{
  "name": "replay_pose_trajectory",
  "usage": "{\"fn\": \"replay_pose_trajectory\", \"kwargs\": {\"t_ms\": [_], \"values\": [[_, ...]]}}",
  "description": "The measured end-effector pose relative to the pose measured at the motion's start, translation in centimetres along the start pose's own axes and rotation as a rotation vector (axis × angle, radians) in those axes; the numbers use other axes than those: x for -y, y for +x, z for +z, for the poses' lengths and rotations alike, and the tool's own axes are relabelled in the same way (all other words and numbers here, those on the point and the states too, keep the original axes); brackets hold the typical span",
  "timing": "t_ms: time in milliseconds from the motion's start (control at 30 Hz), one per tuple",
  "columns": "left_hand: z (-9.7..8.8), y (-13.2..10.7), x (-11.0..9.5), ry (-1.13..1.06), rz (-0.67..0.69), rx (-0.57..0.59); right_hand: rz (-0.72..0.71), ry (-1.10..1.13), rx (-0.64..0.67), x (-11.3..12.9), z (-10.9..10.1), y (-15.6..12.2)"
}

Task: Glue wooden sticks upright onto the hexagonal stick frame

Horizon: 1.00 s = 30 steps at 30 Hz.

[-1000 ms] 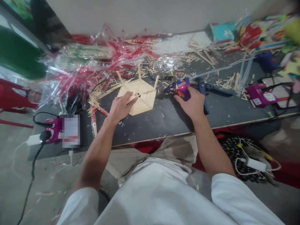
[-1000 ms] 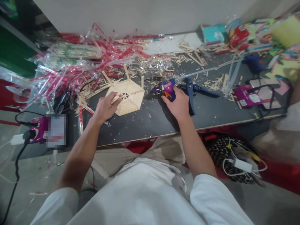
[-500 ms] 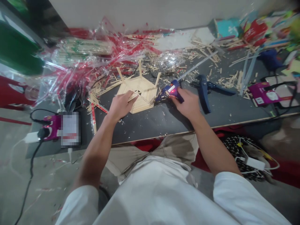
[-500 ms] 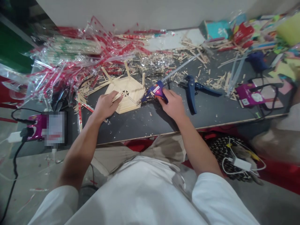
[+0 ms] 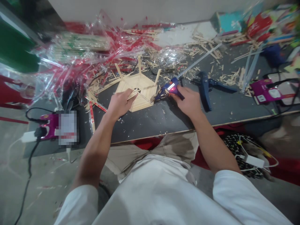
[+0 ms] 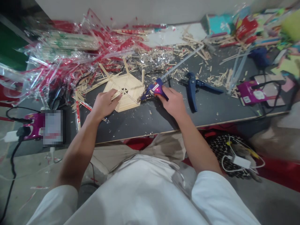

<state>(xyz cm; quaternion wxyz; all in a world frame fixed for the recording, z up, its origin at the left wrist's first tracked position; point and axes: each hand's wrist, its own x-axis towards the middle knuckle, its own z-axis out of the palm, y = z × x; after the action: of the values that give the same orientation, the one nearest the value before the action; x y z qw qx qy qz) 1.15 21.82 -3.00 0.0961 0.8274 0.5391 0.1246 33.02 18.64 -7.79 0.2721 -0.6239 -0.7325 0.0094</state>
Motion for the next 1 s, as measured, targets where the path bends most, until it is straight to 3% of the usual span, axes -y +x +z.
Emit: {"fn": "replay_pose_trajectory", "kwargs": {"t_ms": [433,1000], "values": [[0.04,0.05,-0.03,-0.002,0.003,0.003,0.075,0.065,-0.003,-0.44,0.58,0.0],[0.15,0.04,0.09,0.003,0.003,0.009,-0.03,0.015,0.011,0.43,-0.24,-0.07]]}}
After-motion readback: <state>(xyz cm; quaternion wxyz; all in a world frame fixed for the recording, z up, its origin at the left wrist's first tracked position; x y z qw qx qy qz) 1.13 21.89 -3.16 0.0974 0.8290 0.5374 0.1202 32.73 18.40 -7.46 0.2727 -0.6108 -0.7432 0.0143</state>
